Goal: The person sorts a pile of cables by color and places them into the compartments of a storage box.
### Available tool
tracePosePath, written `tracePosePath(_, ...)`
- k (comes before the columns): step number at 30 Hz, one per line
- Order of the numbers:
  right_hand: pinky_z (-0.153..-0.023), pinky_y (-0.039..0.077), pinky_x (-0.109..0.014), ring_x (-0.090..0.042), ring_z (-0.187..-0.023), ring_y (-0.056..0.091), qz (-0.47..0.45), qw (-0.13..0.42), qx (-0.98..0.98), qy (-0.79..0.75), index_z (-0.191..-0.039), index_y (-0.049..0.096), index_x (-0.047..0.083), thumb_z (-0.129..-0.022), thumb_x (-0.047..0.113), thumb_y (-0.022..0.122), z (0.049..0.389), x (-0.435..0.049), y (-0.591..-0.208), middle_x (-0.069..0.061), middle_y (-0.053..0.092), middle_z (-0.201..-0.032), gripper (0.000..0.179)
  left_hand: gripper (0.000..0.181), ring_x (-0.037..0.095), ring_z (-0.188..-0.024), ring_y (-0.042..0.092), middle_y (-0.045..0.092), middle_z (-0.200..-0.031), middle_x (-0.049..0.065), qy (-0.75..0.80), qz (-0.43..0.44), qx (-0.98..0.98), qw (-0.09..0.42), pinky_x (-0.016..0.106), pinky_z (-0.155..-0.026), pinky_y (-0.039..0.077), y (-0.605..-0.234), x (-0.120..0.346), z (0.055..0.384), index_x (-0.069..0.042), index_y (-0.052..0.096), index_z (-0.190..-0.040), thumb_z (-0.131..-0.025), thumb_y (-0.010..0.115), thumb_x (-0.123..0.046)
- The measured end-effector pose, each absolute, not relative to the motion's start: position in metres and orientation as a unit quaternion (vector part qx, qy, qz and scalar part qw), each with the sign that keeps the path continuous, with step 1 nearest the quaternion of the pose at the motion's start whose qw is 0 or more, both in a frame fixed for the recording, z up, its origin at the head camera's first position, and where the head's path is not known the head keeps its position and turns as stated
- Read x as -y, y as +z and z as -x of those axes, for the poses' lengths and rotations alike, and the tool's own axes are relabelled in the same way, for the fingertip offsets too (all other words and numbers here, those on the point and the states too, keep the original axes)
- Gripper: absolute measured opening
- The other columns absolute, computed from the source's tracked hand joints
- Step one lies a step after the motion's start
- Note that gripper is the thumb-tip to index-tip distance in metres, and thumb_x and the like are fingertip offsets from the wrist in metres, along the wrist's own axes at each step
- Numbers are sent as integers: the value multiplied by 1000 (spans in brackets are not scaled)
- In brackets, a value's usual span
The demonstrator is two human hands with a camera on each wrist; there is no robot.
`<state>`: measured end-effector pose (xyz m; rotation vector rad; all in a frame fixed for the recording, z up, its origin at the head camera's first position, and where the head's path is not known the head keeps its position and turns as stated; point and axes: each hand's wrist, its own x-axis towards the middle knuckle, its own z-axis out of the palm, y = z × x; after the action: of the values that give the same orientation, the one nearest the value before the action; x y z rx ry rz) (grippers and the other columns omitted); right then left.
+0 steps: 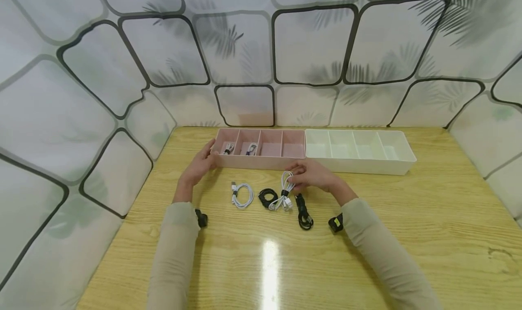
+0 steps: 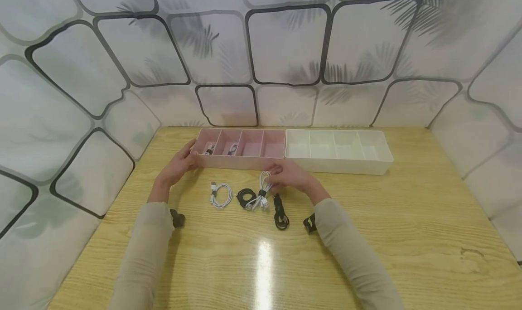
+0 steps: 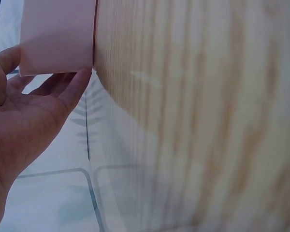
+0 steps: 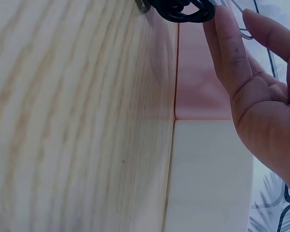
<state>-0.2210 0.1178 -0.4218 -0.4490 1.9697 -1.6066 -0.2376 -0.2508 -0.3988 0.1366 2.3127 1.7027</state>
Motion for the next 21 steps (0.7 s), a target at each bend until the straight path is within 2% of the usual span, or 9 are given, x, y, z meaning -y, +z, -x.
tracePosePath(10,-77,60,-41,-20,-84,70,155,272,-734,-603,-136,48,-13,-94,0,65,221,-119,-417,-22,67,-108,48,60,44,-144,24,11,-160,31,589,-47,-797,129,57,-114,30,-414,255,247,-12,6,-161,-109,34,-15)
tracePosePath(14,-78,60,-42,-20,-83,70,156,275,-731,-605,-137,48,-13,-94,0,65,221,-120,-415,-20,66,-108,48,60,42,-142,29,16,-160,30,586,-53,-801,115,56,-113,32,-426,260,253,-15,7,-162,-109,35,-19)
tracePosePath(21,-81,58,-47,-22,-82,70,147,287,-724,-610,-137,48,-12,-95,1,64,221,-120,-412,-19,65,-107,47,59,41,-138,34,23,-156,32,584,-60,-803,104,55,-112,33,-431,261,255,-14,8,-161,-109,36,-19)
